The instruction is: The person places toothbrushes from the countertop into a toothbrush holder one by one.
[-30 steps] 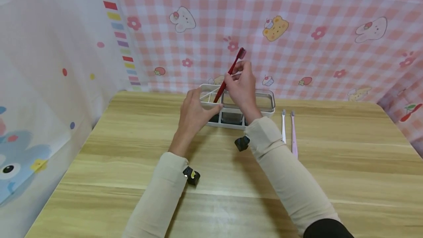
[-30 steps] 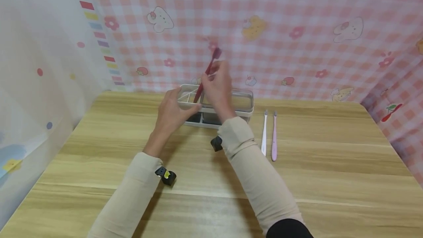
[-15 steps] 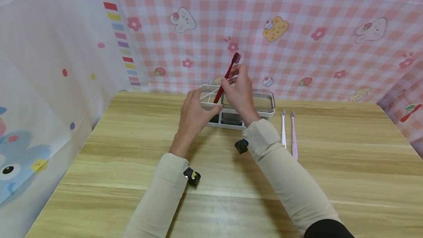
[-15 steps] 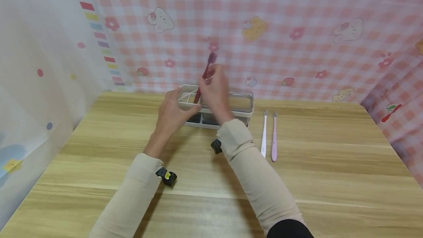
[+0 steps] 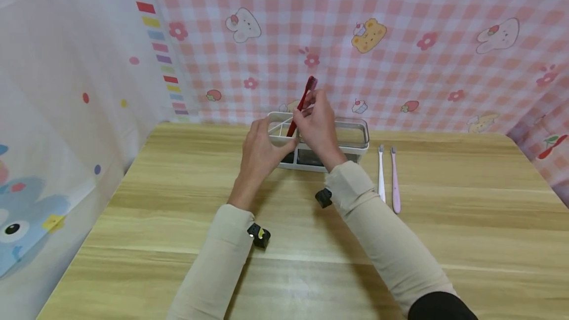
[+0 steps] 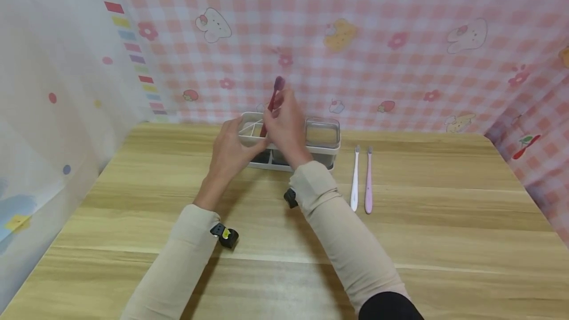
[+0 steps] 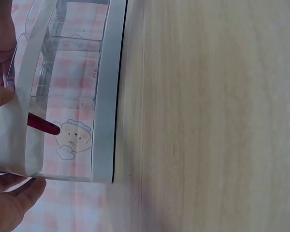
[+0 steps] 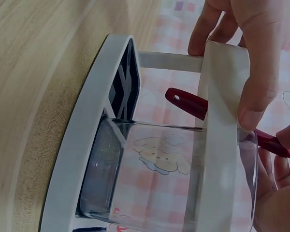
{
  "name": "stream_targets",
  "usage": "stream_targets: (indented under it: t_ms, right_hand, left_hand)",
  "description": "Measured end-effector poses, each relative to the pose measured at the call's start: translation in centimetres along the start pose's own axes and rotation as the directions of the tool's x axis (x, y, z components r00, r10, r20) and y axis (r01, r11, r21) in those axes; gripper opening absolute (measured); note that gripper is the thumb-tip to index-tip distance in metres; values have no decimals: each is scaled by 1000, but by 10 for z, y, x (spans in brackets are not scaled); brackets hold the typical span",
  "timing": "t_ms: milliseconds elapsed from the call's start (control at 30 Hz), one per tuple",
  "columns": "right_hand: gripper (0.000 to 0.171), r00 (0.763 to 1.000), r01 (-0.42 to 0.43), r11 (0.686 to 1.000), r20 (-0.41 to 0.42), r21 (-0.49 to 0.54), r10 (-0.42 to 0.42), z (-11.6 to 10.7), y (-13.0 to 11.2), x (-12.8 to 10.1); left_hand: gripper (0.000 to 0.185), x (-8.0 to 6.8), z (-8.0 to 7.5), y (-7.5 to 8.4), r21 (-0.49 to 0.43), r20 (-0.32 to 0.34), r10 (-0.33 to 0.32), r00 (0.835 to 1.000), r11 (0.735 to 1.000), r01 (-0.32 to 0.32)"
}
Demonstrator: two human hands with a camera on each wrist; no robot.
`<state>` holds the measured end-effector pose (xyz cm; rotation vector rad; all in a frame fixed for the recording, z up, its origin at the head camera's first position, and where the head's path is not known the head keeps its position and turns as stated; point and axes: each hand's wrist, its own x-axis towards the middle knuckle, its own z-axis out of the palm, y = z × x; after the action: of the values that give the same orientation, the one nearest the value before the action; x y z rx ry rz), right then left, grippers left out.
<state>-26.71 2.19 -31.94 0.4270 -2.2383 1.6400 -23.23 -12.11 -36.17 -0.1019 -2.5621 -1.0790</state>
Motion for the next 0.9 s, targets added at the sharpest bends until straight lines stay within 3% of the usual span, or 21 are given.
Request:
stream_targets:
  t_ms: [900]
  right_hand:
    - [31,989,-62,976,121,-207,89,-2,3,-3]
  left_hand:
    - [74,0,0,-1,1,-12,14,1000,1000,-14]
